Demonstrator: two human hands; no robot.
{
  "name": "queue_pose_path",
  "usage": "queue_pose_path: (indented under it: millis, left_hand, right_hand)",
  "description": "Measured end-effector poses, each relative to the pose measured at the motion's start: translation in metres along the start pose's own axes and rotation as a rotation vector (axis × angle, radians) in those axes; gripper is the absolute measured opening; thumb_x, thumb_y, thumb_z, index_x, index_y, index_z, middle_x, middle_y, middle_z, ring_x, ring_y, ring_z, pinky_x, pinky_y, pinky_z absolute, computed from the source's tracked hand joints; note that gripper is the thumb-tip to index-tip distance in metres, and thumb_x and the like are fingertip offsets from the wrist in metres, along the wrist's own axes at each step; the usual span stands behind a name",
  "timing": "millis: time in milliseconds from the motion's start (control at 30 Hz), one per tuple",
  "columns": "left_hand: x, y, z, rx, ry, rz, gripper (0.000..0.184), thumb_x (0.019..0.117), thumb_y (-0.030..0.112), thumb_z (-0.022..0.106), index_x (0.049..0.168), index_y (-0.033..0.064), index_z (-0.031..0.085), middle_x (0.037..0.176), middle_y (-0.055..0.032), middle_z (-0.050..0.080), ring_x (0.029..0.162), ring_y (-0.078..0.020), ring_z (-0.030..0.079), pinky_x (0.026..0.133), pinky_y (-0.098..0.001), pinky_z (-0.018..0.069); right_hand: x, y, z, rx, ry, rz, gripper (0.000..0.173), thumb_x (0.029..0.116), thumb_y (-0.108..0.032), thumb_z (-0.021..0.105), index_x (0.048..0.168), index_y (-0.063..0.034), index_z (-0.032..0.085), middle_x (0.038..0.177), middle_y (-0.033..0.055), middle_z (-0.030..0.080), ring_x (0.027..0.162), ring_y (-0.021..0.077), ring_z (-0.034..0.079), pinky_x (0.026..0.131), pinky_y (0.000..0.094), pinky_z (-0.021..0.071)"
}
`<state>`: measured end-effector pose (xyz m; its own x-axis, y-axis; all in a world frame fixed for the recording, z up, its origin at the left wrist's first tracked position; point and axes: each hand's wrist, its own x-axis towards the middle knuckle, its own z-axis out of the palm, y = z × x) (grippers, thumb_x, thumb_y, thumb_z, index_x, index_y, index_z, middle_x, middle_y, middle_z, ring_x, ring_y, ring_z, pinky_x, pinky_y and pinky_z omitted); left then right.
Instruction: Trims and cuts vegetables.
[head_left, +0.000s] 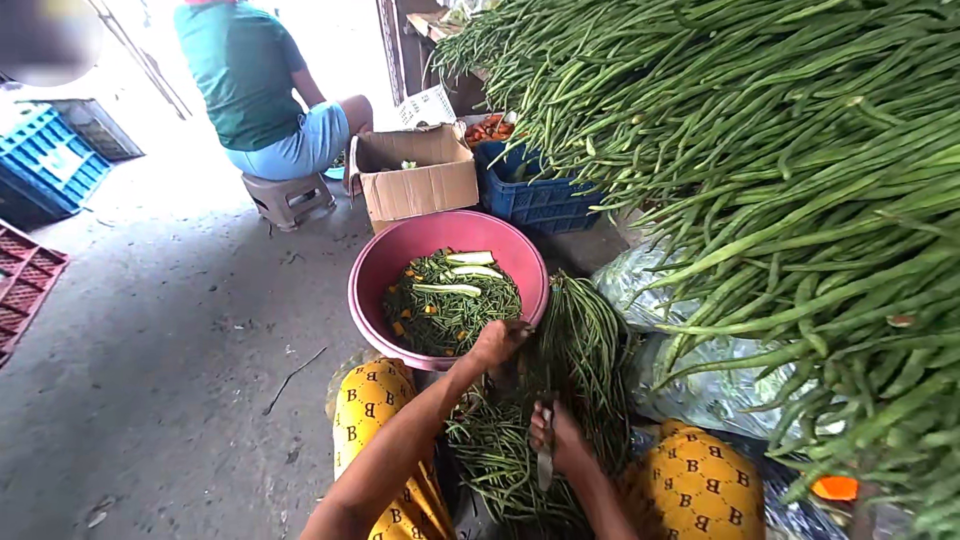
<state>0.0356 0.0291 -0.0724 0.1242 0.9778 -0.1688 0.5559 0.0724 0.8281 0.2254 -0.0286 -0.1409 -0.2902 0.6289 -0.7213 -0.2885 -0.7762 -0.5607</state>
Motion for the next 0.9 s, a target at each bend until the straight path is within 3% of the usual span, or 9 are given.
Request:
queue_pose_path:
  millis: [67,167,267,333,433,533,667,800,900]
  left_hand:
    - [-0.004,0.005,-0.009,-0.218,0.047,-0.011,0.034,0.1075,0.014,0.05,0.136,-0.0005,0.061,0.107,-0.0125,0.07,0.088,-0.0137,0.064,0.087,-0.0312,0.0522]
    - [-0.013,0.011,-0.028,-0.489,0.094,0.034,0.033,0.1053,0.007,0.053,0.135,-0.0058,0.059,0.094,-0.005,0.068,0.076,-0.0048,0.062,0.077,-0.0227,0.0542]
    - [-0.017,0.014,-0.054,-0.578,0.099,0.052,0.034,0.1031,0.001,0.055,0.136,-0.0066,0.057,0.089,-0.0027,0.068,0.073,-0.0055,0.064,0.073,-0.0222,0.0556]
    - [-0.017,0.01,-0.068,-0.537,0.062,0.051,0.042,0.1024,0.002,0.057,0.144,-0.0039,0.051,0.089,-0.0025,0.069,0.073,-0.0059,0.065,0.073,-0.0225,0.0566]
    - [-0.014,-0.006,-0.071,-0.522,0.02,0.064,0.053,0.1008,0.002,0.059,0.15,-0.0033,0.04,0.088,-0.0015,0.07,0.072,-0.006,0.067,0.073,-0.0227,0.0578]
    - [-0.012,-0.019,-0.068,-0.556,0.041,0.065,0.047,0.0998,0.001,0.059,0.144,-0.0059,0.045,0.087,-0.0028,0.069,0.07,-0.0062,0.065,0.07,-0.0233,0.0565]
    - [-0.01,-0.024,-0.076,-0.531,-0.02,0.092,0.042,0.0994,0.002,0.061,0.139,-0.0044,0.05,0.089,-0.0024,0.07,0.071,-0.006,0.066,0.071,-0.0242,0.0568]
    - [-0.01,-0.023,-0.084,-0.473,-0.037,0.101,0.045,0.0992,0.005,0.064,0.141,-0.0039,0.049,0.092,-0.0043,0.071,0.072,-0.0054,0.066,0.072,-0.0242,0.0569]
    - [-0.011,-0.024,-0.091,-0.438,0.026,0.119,0.043,0.0995,0.007,0.064,0.14,-0.004,0.052,0.093,-0.0049,0.071,0.074,-0.0059,0.066,0.074,-0.0251,0.0571]
  right_hand:
    - [0.003,0.009,-0.008,-0.028,0.018,0.087,0.066,0.1075,-0.058,0.003,0.092,-0.0109,0.047,0.052,-0.0036,0.04,0.039,0.0082,0.04,0.038,0.0228,0.0388]
    - [0.007,0.007,-0.007,-0.085,0.028,0.145,0.081,0.1015,-0.07,0.005,0.097,-0.0065,0.055,0.056,-0.0015,0.046,0.042,0.0098,0.045,0.041,0.0243,0.0436]
    - [0.009,-0.011,0.011,-0.162,0.068,0.09,0.044,0.1091,-0.047,0.042,0.097,-0.0064,0.055,0.064,-0.0004,0.049,0.046,0.009,0.048,0.045,0.0238,0.0468]
    - [0.005,-0.028,0.035,-0.153,0.031,-0.043,0.019,0.1066,-0.025,0.055,0.097,-0.0087,0.056,0.065,-0.003,0.048,0.045,0.0048,0.044,0.043,0.0189,0.0436]
    - [-0.002,-0.059,0.083,-0.169,-0.07,-0.3,0.008,0.1068,-0.014,0.052,0.105,-0.0069,0.055,0.067,-0.004,0.047,0.046,0.0031,0.041,0.043,0.0171,0.0395]
    - [0.0,-0.08,0.118,-0.291,-0.094,-0.369,0.004,0.101,-0.003,0.055,0.103,-0.005,0.056,0.064,-0.0026,0.046,0.045,0.0053,0.041,0.042,0.019,0.0398]
    - [0.011,-0.073,0.126,-0.258,-0.21,-0.49,0.017,0.108,-0.014,0.051,0.122,-0.0044,0.052,0.072,0.0012,0.058,0.044,0.0033,0.044,0.04,0.0172,0.0397]
    - [0.022,-0.072,0.133,-0.229,-0.278,-0.618,0.014,0.1047,-0.006,0.052,0.117,0.0003,0.056,0.078,0.0038,0.066,0.045,0.002,0.045,0.041,0.0168,0.0406]
    - [0.03,-0.086,0.149,-0.332,-0.268,-0.655,0.007,0.1043,-0.006,0.053,0.106,0.0001,0.057,0.071,0.0008,0.062,0.044,0.0018,0.045,0.042,0.017,0.0413]
